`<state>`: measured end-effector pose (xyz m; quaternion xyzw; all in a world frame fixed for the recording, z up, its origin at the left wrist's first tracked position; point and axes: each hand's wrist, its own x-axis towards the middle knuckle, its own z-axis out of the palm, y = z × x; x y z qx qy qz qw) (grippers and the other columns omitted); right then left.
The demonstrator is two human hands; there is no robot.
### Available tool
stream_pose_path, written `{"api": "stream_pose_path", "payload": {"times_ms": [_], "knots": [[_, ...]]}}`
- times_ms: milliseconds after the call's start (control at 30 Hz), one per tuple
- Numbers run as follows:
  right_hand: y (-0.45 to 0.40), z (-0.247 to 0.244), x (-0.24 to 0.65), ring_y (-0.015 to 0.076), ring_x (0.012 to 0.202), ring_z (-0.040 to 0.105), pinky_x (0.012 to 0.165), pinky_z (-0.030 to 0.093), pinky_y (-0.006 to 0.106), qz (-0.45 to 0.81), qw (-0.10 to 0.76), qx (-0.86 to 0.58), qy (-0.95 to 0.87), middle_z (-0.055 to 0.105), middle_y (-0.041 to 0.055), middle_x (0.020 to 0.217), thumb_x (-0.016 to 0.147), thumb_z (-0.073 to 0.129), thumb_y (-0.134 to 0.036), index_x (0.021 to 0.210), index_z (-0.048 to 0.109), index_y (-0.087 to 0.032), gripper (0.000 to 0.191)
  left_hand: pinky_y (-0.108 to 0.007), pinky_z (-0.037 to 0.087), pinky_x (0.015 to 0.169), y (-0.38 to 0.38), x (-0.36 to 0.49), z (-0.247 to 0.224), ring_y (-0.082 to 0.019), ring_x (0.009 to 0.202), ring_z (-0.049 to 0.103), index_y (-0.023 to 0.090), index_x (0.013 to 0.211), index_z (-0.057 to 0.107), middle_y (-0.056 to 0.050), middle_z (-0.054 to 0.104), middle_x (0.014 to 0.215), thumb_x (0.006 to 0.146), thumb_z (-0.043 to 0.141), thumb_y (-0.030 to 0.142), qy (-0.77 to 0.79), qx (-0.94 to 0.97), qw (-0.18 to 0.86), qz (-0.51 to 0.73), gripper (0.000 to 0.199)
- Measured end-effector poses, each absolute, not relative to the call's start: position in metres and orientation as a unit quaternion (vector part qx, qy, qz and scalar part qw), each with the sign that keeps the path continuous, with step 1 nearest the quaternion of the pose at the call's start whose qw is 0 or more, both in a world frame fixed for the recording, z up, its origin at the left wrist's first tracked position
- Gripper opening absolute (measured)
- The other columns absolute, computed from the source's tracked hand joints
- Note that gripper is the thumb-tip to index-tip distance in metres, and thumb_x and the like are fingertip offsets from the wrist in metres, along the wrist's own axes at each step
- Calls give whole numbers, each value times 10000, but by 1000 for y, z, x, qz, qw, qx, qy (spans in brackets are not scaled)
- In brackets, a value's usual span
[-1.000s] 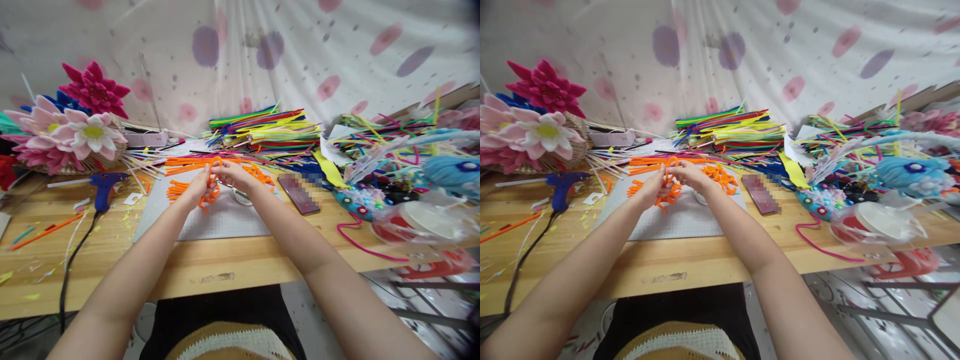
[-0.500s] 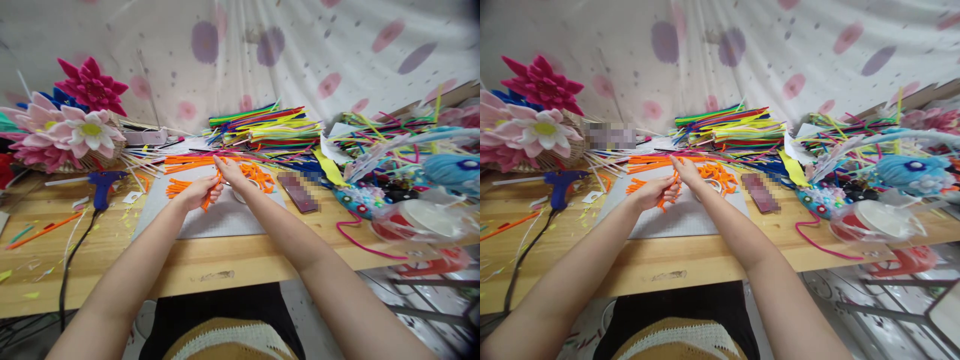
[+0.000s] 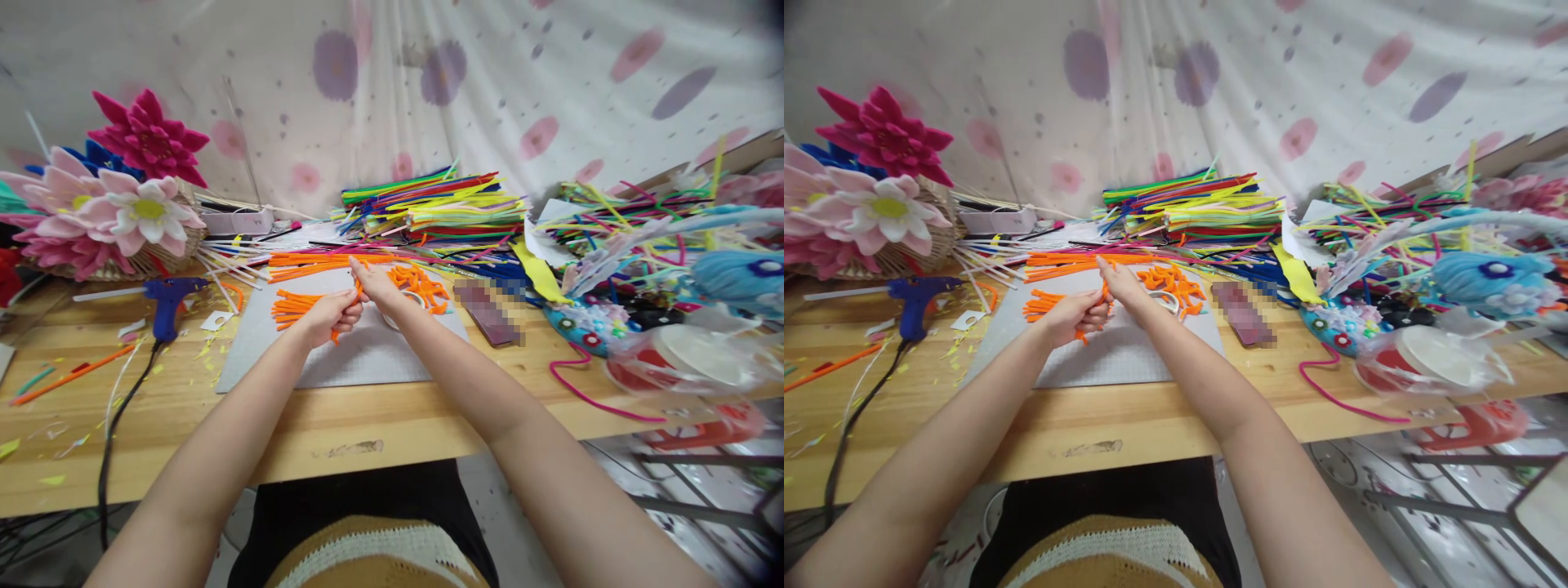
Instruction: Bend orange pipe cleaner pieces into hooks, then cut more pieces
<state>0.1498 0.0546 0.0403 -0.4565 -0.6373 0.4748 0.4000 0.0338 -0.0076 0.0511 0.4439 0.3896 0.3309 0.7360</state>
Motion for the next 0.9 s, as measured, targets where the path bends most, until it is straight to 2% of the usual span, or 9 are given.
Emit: {"api": "stream_pose_path", "payload": {"times_ms": [100,200,333,400,467,533,567,733,900], "knots": [[50,39,150,75,489,306,504,278,225,458,412,-473,-630,324,-57,532,797,386,-603,599,358,-199,451,-125,168,346,-9,32,47,-29,359,224,160,752,458,84,262,499,855,429,279,427,485,700,304,160],[48,42,155,68,473,312,479,282,211,465,412,-461,-634,348,-61,555,816,371,-576,650,375,-198,413,-152,259,383,-8,29,41,-50,405,333,162,680,437,55,363,510,842,421,228,488,543,614,299,176],[46,48,185,85,545,439,530,364,218,414,378,-512,-651,485,-27,681,849,367,-493,802,417,-196,305,-176,268,435,-3,17,39,-56,435,324,159,635,434,47,390,520,826,397,186,557,569,495,347,197],[41,49,206,110,671,511,623,395,236,288,304,-543,-727,564,16,803,797,504,-399,830,466,-186,219,-189,295,475,0,8,41,-66,465,349,162,635,443,44,404,537,805,413,198,576,566,457,373,175],[33,48,222,171,794,547,698,402,282,164,161,-580,-782,601,65,890,741,577,-337,827,517,-178,191,-208,325,520,3,-2,41,-87,515,401,165,652,467,30,445,569,792,411,222,604,578,406,368,160],[25,46,231,215,868,559,734,405,305,109,48,-580,-806,605,114,972,725,592,-306,872,547,-162,211,-230,350,569,5,-9,39,-115,587,454,169,686,495,9,499,624,800,382,242,639,611,342,317,177],[21,44,232,226,891,561,747,407,308,96,19,-575,-812,600,134,1004,733,584,-300,905,553,-151,229,-243,361,598,6,-12,37,-131,632,481,170,702,507,-3,527,661,808,364,251,654,631,311,278,194],[14,32,226,279,1022,513,852,390,360,25,28,-591,-806,542,210,1115,773,563,-360,1087,520,-85,420,-283,389,700,4,-17,30,-194,820,564,186,801,527,-68,621,868,856,291,344,689,687,213,88,289],[20,27,227,321,1079,465,893,364,421,5,44,-587,-809,525,227,1143,764,561,-434,1131,513,-72,518,-292,406,740,-1,-20,36,-208,906,584,189,895,531,-102,634,1007,873,247,367,688,703,177,24,336]]}}
